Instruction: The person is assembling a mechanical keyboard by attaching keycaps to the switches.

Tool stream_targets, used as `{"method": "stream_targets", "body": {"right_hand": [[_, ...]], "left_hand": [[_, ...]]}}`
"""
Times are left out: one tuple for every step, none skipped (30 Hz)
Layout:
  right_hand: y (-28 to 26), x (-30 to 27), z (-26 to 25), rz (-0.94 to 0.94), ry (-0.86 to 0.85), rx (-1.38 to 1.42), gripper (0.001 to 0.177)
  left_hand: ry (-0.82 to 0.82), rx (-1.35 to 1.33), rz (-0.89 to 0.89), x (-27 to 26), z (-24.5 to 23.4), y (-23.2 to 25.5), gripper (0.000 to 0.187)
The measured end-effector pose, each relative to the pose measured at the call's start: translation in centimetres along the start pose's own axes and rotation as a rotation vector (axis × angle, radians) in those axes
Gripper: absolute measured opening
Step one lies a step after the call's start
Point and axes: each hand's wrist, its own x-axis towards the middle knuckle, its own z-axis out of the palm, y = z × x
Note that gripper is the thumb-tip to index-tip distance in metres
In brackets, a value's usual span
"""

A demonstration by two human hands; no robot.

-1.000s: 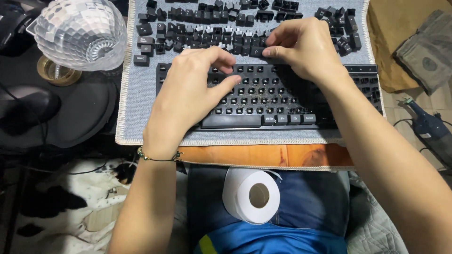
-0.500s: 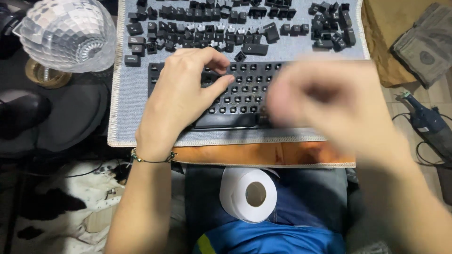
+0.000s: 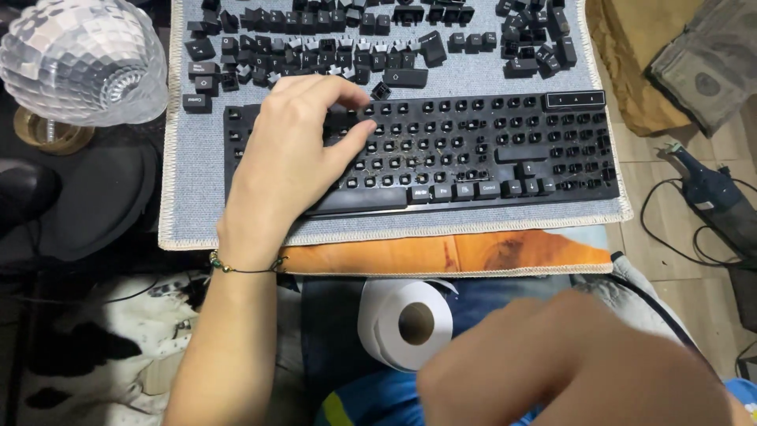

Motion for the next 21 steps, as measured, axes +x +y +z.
{"method": "stream_targets", "body": {"right_hand": [[-0.6, -0.8, -0.2, 0.002, 0.0, 0.002, 0.005], [-1.1, -1.6, -0.4, -0.135, 0.02, 0.085, 0.01], [-1.7, -2.3, -0.6, -0.272, 0.04, 0.168, 0.015], [-2.4, -3.0, -0.9, -0.413, 0.055, 0.247, 0.021], [-3.1, -3.6, -1.1, -0.554, 0.068, 0.327, 0.027], [-3.9, -4.2, -1.4, -0.694, 0.082, 0.406, 0.033], [-4.2, -4.2, -1.6, -0.695, 0.078, 0.402, 0.033], [-4.4, -4.3, -1.8, -0.714, 0.115, 0.353, 0.03], [-4.6, -4.3, -2.0, -0.732, 0.151, 0.303, 0.028], [-4.7, -4.3, -2.0, -0.73, 0.15, 0.305, 0.028], [-4.9, -4.4, -2.0, -0.758, 0.204, 0.237, 0.025], [-5.0, -4.3, -2.1, -0.79, 0.258, 0.165, 0.023], [-5.2, -4.2, -2.2, -0.791, 0.256, 0.164, 0.023], [-5.3, -4.2, -2.2, -0.819, 0.31, 0.093, 0.022], [-5.4, -4.1, -2.2, -0.845, 0.363, 0.022, 0.023], [-5.7, -3.9, -2.4, -0.849, 0.359, 0.021, 0.023], [-5.9, -3.7, -2.5, -0.88, 0.41, -0.052, 0.024], [-6.1, -3.5, -2.8, -0.906, 0.463, -0.13, 0.027], [-5.7, -2.9, -4.4, -0.907, 0.459, -0.135, 0.027], [-5.3, -2.2, -6.1, -0.771, 0.643, -0.325, 0.016], [-4.9, -1.5, -7.7, -0.622, 0.819, -0.512, 0.007]], "left_hand": [[-0.001, -0.002, -0.001, 0.0, 0.1, 0.0, 0.018], [-0.002, 0.0, 0.0, -0.1, 0.2, 0.0, 0.018], [-0.003, 0.001, 0.0, -0.1, 0.3, 0.0, 0.018], [-0.001, 0.006, -0.002, -0.1, 0.3, -0.1, 0.018], [-0.007, 0.016, -0.001, -0.2, 0.4, -0.2, 0.02], [-0.012, 0.024, 0.001, -0.2, 0.4, -0.3, 0.022], [-0.009, 0.029, 0.0, -0.3, 0.1, -0.4, 0.022], [-0.025, 0.021, -0.01, -0.2, 0.1, -0.3, 0.022], [-0.041, 0.012, -0.019, -0.2, 0.1, -0.3, 0.022], [-0.042, 0.01, -0.021, -0.2, 0.1, -0.4, 0.022], [-0.046, 0.008, 0.0, -0.3, 0.1, -0.5, 0.023], [-0.047, 0.009, 0.024, -0.2, 0.0, -0.7, 0.024], [-0.047, 0.011, 0.023, -0.2, -0.2, -0.7, 0.024], [-0.069, 0.006, 0.037, -0.3, -0.3, -0.7, 0.024], [-0.091, 0.0, 0.05, -0.4, -0.4, -0.7, 0.023], [-0.091, 0.005, 0.048, -0.5, -0.7, -0.8, 0.023], [-0.132, -0.012, 0.04, -0.6, -0.9, -0.9, 0.024], [-0.168, -0.033, 0.033, -0.7, -1.1, -1.0, 0.025], [-0.163, -0.031, 0.032, -0.8, -1.1, -1.2, 0.025], [-0.208, -0.039, 0.036, -1.0, -1.2, -1.4, 0.026], [-0.254, -0.046, 0.04, -1.1, -1.2, -1.6, 0.027]]}}
